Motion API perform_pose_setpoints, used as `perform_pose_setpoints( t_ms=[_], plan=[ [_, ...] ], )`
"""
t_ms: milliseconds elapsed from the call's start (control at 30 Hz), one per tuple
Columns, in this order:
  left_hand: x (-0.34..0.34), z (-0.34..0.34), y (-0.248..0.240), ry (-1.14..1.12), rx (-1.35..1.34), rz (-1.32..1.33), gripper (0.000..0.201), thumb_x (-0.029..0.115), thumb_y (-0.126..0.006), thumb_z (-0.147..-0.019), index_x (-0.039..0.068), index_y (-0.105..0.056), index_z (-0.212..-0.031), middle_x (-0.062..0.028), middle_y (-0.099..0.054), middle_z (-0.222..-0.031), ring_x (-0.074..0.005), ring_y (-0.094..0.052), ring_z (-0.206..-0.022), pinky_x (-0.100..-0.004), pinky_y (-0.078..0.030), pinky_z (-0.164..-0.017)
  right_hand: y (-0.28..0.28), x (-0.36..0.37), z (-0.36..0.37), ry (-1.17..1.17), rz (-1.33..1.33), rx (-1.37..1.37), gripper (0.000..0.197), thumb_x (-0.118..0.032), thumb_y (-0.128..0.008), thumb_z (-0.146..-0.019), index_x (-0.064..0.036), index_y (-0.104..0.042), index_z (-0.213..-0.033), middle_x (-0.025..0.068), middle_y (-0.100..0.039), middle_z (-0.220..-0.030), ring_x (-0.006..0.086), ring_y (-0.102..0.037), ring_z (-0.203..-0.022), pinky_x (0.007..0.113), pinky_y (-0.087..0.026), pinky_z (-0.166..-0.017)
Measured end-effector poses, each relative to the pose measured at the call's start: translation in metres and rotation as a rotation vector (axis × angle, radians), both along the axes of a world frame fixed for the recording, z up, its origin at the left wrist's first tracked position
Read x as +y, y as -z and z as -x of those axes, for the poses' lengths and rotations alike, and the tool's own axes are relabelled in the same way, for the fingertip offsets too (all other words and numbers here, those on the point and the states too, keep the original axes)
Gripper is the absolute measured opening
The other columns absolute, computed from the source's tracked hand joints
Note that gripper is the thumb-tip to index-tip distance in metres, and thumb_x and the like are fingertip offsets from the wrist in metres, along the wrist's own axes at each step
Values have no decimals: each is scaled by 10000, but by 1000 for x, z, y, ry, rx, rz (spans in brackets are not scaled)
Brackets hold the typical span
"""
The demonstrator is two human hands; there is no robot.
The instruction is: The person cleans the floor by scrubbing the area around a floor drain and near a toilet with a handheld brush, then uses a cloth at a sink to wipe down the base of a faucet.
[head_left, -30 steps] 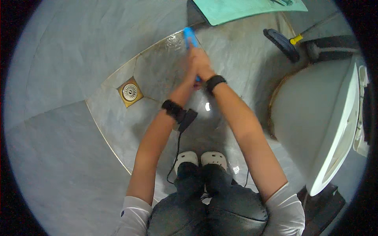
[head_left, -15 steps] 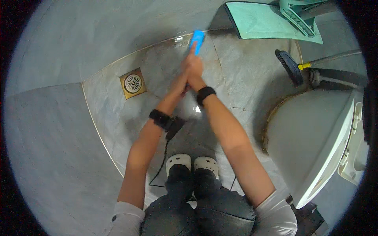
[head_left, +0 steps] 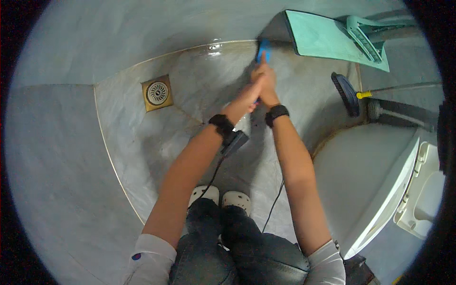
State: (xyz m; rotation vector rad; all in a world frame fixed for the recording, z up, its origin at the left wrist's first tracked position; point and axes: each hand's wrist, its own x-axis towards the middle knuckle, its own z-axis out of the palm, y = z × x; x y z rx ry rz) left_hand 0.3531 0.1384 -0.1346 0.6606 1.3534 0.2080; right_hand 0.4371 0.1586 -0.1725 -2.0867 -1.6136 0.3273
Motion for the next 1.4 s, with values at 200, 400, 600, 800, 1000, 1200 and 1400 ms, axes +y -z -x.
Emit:
perform_pose_setpoints(
  t_ms=[200, 400, 600, 800, 1000, 1200, 1400],
  plan=[
    [-2, 20, 30, 39, -97, -87, 720, 751, -349, -561, 60, -474, -721, -53, -409, -571, -143, -384, -459, -260, -302, -380, -16, 2, 29, 128, 154, 69, 557, -94, -451, -690, -27, -271, -1212, 165, -548, -640, 299, -535, -558, 376, -420, -500],
    [-27, 135, 46, -148, -144, -68, 599, 702, -380, -620, 116, -494, -672, -11, -428, -549, -90, -360, -430, -232, -244, -361, -6, 8, 144, -19, 213, 132, 603, -179, -487, -693, 50, -240, -1193, 125, -513, -527, 246, -532, -503, 336, -405, -422],
    [-29, 156, 9, -269, -66, 28, 653, 721, -337, -622, 104, -502, -760, -6, -425, -571, -84, -349, -419, -226, -233, -337, -17, 3, 173, -239, 273, 1, 569, -161, -462, -735, -60, -207, -1234, 156, -556, -634, 294, -552, -565, 368, -442, -469],
    [-22, 80, 9, -173, 42, 64, 681, 719, -330, -612, 62, -481, -706, -25, -396, -514, -120, -341, -373, -244, -239, -317, -12, 0, 100, -192, 130, 4, 550, -156, -447, -713, -102, -259, -1227, 168, -549, -621, 313, -543, -557, 393, -421, -476],
    [-4, 57, -5, 26, -74, 24, 667, 710, -368, -596, 49, -462, -592, -46, -420, -521, -141, -362, -390, -252, -249, -324, -11, 6, 65, 41, 141, 6, 574, -149, -441, -690, -94, -256, -1231, 157, -535, -579, 302, -528, -513, 386, -400, -443],
    [-32, 108, 11, -296, -118, -133, 602, 693, -352, -641, 102, -459, -602, -5, -402, -511, -109, -357, -400, -235, -241, -342, 8, 0, 129, -91, 78, 51, 592, -104, -430, -707, -42, -183, -1242, 180, -506, -536, 337, -501, -483, 392, -385, -436],
    [-32, 174, 15, -413, -98, 89, 653, 727, -335, -614, 115, -498, -772, 15, -448, -580, -96, -381, -449, -221, -273, -376, -8, 12, 201, -334, 376, 64, 594, -164, -429, -737, -127, -151, -1260, 177, -555, -691, 319, -550, -600, 397, -431, -495]
  ],
)
